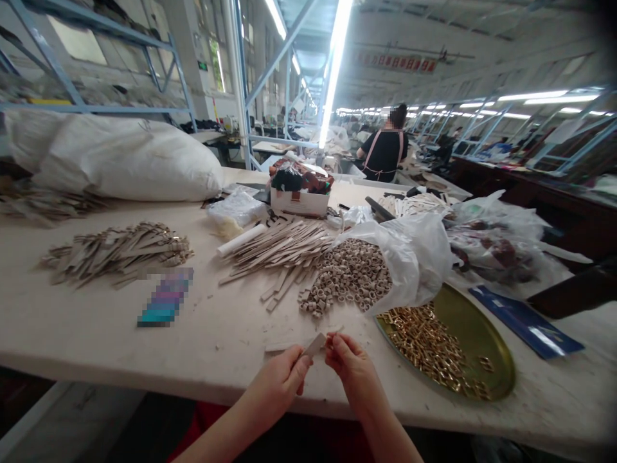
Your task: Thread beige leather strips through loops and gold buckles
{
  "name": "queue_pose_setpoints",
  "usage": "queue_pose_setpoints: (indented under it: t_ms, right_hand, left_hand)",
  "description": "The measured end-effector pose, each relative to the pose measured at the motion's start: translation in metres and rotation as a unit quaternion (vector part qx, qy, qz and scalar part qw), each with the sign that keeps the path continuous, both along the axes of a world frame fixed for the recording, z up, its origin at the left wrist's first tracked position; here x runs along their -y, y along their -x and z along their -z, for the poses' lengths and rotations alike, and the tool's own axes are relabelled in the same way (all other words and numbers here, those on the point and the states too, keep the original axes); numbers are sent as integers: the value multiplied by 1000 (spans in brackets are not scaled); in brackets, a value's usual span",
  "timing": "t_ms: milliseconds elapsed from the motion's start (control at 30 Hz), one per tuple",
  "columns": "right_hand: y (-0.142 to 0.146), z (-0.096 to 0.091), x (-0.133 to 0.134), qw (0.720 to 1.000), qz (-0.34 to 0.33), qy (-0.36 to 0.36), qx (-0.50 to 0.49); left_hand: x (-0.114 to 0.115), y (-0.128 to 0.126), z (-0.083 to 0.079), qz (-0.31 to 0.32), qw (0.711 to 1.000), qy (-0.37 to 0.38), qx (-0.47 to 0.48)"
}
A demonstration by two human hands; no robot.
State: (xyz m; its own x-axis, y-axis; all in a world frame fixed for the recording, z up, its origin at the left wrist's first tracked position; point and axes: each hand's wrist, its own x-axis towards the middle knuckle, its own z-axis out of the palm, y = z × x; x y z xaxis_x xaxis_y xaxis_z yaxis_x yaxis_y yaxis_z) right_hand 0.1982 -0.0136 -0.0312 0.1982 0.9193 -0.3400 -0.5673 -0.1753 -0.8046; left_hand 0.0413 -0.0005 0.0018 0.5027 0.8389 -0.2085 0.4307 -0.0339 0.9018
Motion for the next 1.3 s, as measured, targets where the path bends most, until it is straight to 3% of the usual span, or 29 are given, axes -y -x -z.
queue_pose_setpoints:
  t_ms: [100,233,500,600,767,867,1100,1300]
  right_hand:
    - [5,-6,-1,996,27,-3,-89]
    - [18,-8,3,993,8,-15,-121]
    - [29,-3,11,988,76,4,-131]
    - [29,0,9,991,84,3,-100]
    - [29,13,8,994,89,-11,62]
    - [26,18,7,991,87,-8,99]
    - [30,16,6,994,111,7,-19]
    - [24,15,7,978,75,71,-179]
  left_hand:
    - [5,-2,9,9,999,34,-5]
    - [6,-7,13,-2,999,39,-4]
    - [11,-10,13,-11,997,-64,-43]
    - [13,-8,14,0,995,-74,-67]
    - [13,-5,14,-1,990,-90,-112]
    - [12,-5,15,-3,985,-101,-139]
    - [10,-5,21,1,968,-158,-194]
    - [9,-6,19,3,964,-171,-202]
